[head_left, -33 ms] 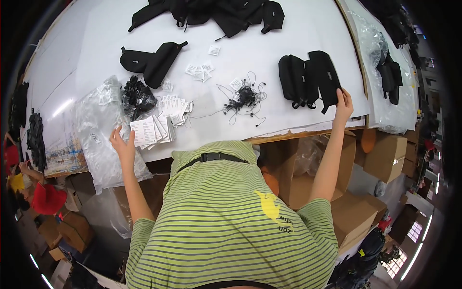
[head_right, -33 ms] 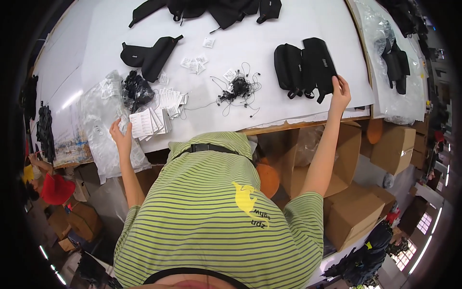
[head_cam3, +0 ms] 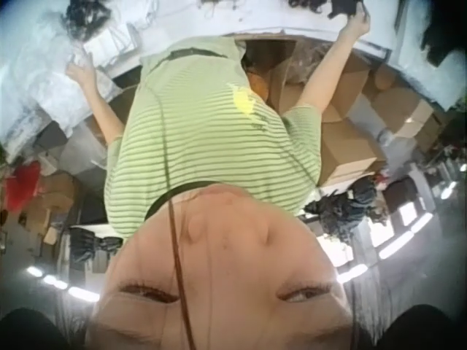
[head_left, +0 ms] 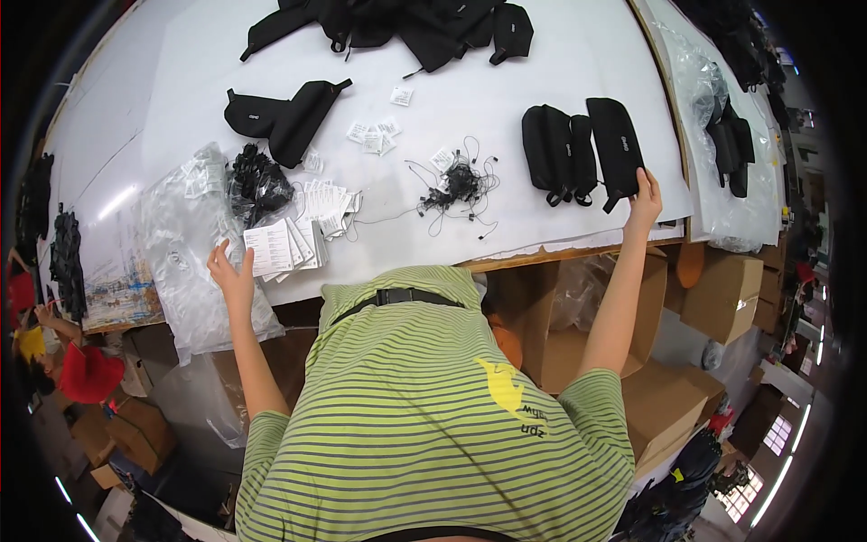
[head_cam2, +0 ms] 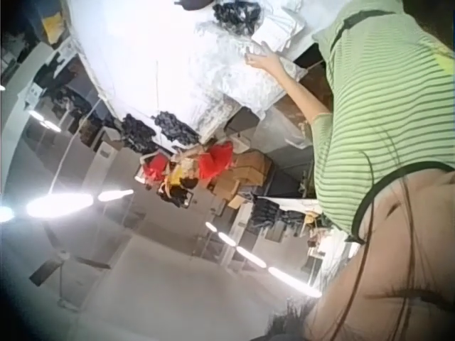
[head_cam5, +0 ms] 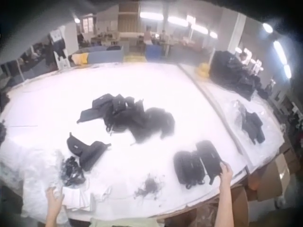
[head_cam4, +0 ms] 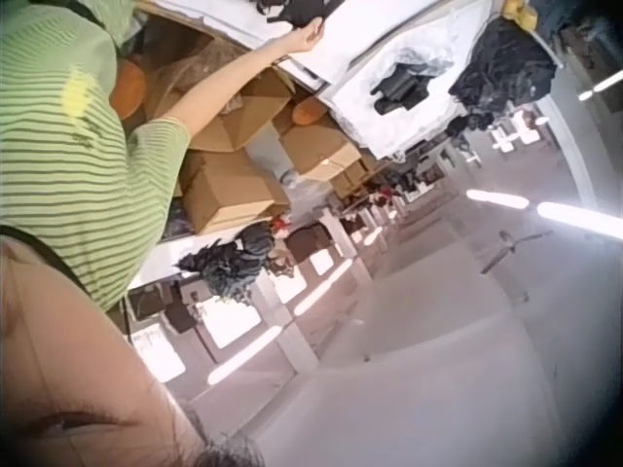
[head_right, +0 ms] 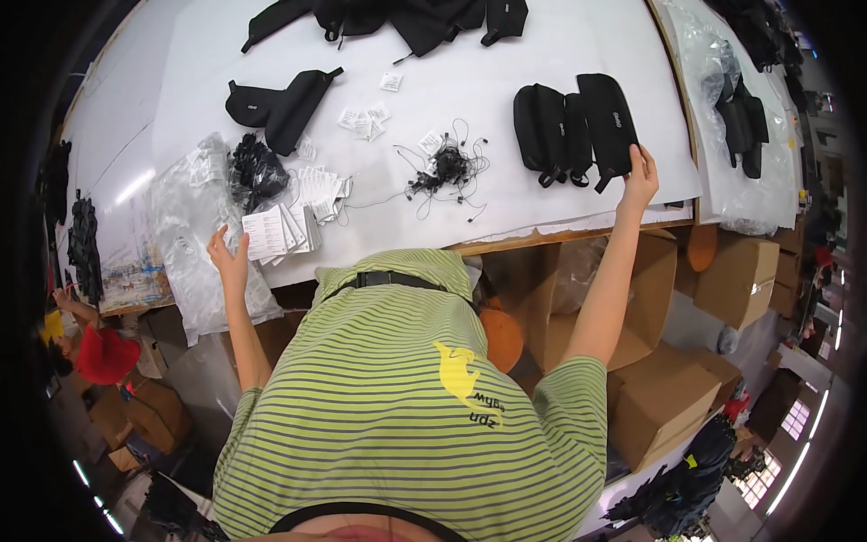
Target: The person is assembling and packaging small black pouches, including attaching tags and cards.
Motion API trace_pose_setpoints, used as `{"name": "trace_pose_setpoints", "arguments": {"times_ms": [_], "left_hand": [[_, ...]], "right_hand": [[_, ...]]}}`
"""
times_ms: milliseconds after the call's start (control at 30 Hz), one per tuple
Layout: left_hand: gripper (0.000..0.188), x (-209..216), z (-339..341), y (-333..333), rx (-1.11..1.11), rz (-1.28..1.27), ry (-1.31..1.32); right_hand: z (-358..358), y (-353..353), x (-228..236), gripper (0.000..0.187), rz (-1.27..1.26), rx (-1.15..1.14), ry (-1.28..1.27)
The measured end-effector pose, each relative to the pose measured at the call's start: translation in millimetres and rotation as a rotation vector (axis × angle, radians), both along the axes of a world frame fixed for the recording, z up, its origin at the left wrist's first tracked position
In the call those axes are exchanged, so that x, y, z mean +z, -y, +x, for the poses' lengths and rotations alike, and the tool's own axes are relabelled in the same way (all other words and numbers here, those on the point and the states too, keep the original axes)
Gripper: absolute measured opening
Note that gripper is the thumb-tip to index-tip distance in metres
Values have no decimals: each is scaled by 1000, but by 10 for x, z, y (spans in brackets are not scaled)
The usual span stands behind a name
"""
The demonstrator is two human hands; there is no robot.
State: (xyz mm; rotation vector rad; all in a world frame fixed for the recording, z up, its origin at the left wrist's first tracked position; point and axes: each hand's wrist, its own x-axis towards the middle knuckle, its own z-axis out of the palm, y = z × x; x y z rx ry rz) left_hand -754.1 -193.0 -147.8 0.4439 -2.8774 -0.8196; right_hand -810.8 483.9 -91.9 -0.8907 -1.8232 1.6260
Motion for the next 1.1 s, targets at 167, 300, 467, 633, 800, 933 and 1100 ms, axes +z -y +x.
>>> {"name": "trace_pose_setpoints", "arguments": {"times_ms": [167,300,467,633,800,933,1100], "left_hand": [[69,-355,165,18,17,-86,120],[67,-452,179,-50,14,-140,114],[60,-330,151,-224,50,-140,49],[52,-178,116,-428,94,-256,-65],[42,-136,55,-417,96,-290,-78],[41,-183,2,-348,93,-345,-67],[38,-115,1,-448,69,-412,-208]], "right_hand": [[-149,-860,-894,40,-663,20,130],[-206,-1088,-1366,31,-732,15,321],[-270,-959,-1469,29,-546,-55,568],[-295,-707,-1128,28,-127,22,943],[-320,638,-378,20,752,107,189],[15,1847,-581,5,527,756,211],[-298,2708,-793,13,743,856,319]]}}
